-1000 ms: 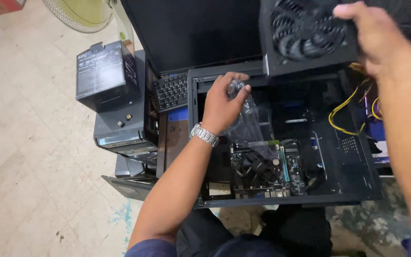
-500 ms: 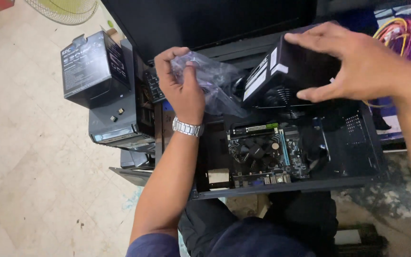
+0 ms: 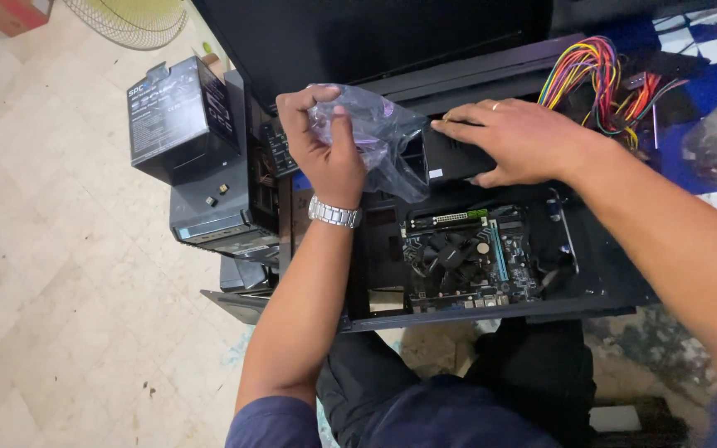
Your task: The person cleans the inside of a computer case with a brush, then unboxes a new power supply unit and its cables. They place the power supply into the case and begin connecting the cables to the motherboard.
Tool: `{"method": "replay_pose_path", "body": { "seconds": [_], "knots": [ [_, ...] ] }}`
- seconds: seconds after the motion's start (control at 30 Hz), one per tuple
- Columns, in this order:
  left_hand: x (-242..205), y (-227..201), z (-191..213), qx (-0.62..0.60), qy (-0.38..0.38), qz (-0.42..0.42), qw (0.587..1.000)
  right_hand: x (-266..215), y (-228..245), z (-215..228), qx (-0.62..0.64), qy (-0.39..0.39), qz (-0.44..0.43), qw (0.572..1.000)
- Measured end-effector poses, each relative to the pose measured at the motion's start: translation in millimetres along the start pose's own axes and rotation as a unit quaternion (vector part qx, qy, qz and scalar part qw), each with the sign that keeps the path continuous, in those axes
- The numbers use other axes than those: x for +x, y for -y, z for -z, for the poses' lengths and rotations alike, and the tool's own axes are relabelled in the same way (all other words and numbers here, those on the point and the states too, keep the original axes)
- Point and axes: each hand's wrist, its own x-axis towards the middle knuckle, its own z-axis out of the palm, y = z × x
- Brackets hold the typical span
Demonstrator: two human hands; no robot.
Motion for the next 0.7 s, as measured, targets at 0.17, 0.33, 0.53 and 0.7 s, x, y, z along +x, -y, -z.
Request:
{"method": "replay_pose_path", "body": {
  "seconds": [0.17, 0.33, 0.53, 0.7],
  "knots": [
    [2, 4, -2, -0.048, 0.003, -0.032, 0.998, -11, -3, -15, -0.033, -0.068, 0.029, 0.997],
    [11, -15, 1, -0.032, -0.059, 0.013, 0.998, -32, 3, -19, -0.189, -0.240, 0.015, 0.952],
    [31, -34, 12, -0.096, -0.181, 0.066, 0.977, -46, 24, 5, 0.162, -0.319, -0.043, 0.933],
    [39, -50, 4, -0.229, -0.202, 0.139, 0.942, -50, 45, 29, 0.253, -0.358, -0.029, 0.898]
  ]
}}
